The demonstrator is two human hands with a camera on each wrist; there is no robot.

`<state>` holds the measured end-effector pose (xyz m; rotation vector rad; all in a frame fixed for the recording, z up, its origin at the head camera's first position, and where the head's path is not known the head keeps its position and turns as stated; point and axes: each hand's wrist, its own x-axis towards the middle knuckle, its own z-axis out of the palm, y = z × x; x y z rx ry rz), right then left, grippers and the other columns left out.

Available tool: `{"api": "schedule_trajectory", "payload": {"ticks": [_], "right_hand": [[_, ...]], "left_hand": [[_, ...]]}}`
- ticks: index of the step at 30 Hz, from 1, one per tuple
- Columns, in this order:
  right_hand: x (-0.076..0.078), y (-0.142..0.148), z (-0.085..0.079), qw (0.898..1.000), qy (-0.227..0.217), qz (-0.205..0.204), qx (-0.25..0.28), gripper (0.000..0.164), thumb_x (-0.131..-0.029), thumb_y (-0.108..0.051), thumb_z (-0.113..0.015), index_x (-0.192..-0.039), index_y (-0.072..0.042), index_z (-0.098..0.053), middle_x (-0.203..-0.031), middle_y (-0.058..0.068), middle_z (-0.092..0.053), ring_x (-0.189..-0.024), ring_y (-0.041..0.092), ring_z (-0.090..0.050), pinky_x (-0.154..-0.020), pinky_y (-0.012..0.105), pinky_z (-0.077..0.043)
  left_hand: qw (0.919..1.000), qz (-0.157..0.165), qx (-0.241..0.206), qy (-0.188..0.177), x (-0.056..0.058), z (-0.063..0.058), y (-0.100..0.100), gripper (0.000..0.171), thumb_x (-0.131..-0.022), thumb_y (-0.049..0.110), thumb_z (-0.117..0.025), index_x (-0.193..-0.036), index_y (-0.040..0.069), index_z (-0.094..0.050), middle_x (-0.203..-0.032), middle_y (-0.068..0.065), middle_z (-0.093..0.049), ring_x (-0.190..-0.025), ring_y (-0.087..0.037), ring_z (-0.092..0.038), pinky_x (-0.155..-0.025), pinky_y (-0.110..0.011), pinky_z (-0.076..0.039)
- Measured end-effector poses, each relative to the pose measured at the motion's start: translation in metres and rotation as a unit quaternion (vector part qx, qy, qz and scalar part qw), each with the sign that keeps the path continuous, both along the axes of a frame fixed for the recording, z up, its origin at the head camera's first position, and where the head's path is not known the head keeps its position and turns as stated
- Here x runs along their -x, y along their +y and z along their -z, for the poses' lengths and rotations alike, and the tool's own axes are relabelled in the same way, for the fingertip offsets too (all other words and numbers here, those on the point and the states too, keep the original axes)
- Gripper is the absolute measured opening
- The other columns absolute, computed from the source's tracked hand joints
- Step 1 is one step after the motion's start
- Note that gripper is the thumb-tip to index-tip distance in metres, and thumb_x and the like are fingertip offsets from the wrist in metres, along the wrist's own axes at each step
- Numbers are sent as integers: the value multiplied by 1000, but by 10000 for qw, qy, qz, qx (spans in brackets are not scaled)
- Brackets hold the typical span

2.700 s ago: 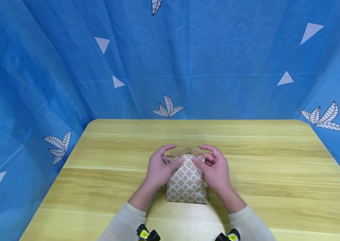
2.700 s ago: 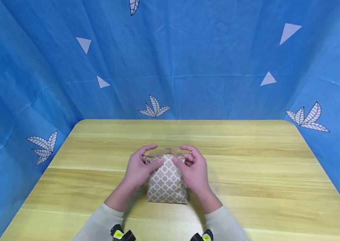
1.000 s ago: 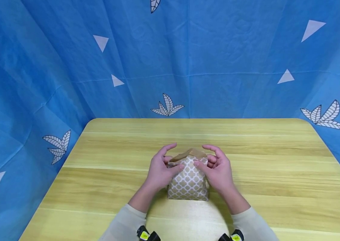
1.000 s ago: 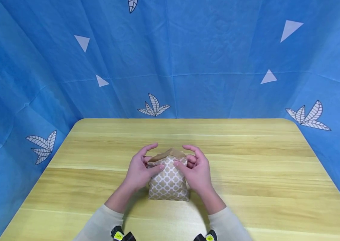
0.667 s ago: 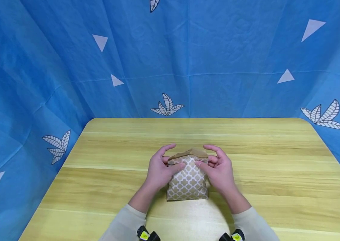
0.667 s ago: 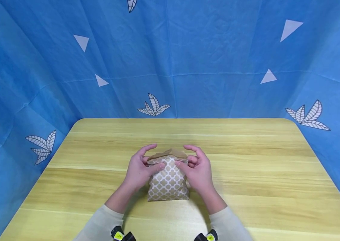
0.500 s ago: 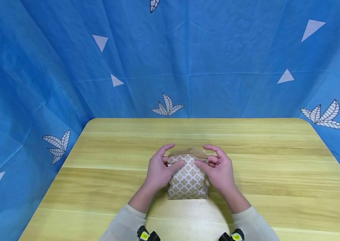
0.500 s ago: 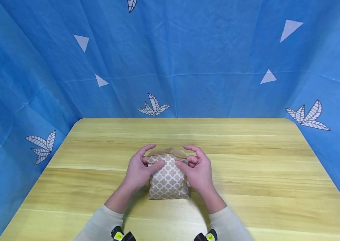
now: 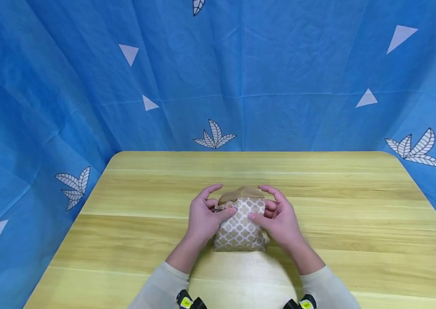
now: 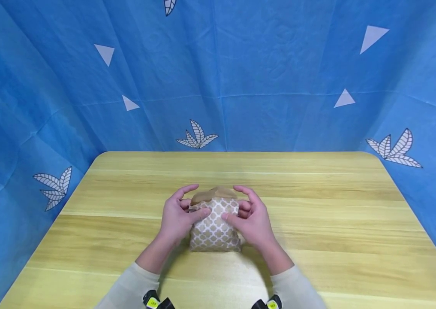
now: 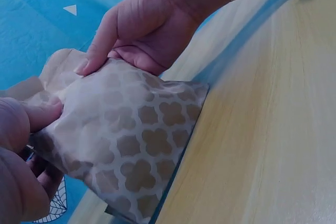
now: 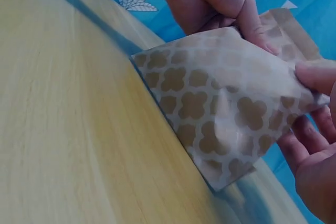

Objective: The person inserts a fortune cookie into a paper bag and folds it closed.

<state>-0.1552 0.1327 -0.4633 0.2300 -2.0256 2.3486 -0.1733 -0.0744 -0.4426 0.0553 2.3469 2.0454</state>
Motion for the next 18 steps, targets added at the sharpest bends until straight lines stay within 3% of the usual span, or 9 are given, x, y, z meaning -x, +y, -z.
{"api": "schedule_trajectory", "payload": {"ticks": [6,10,11,14,18], "right_hand": [[1,0,1,9992,-80,358,-178,67,-79,7,-80,-139,-3,-52,-61,0,-38,-52,8,-30,-46,18,-29],[2,0,2,9987,-84,481,-176,63,-78,8,-80,-135,-3,-55,-60,0,-38,-51,8,-30,-46,18,-29],[2,-1,3,9987,-61,491,-152,62,-78,10,-79,-135,-3,-56,-61,0,-38,-52,7,-31,-46,18,-30],[3,-3,5,9989,65,449,-78,57,-80,12,-76,-133,0,-57,-70,4,-59,-58,8,-53,-53,19,-48],[2,-6,6,9989,186,406,133,40,-84,13,-71,-123,9,-61,-92,13,-71,-72,18,-69,-63,33,-59]], "left_hand": [[9989,459,-51,-5,-1,0,-2,71,-82,11,-84,-145,18,-50,-82,-8,-69,-68,-18,-63,-63,-31,-56],[9972,737,138,67,-2,1,-3,76,-82,5,-82,-147,21,-47,-75,-7,-65,-62,-17,-57,-57,-27,-52],[9969,767,162,91,-2,1,-3,75,-82,4,-82,-147,22,-48,-75,-7,-66,-61,-16,-57,-56,-27,-51],[9964,817,112,205,-2,2,-3,67,-82,1,-80,-142,17,-55,-76,-7,-66,-60,-15,-55,-54,-26,-50],[9955,890,-113,303,-1,3,-3,44,-86,5,-77,-129,12,-67,-94,-8,-67,-69,-18,-61,-61,-30,-55]]}}
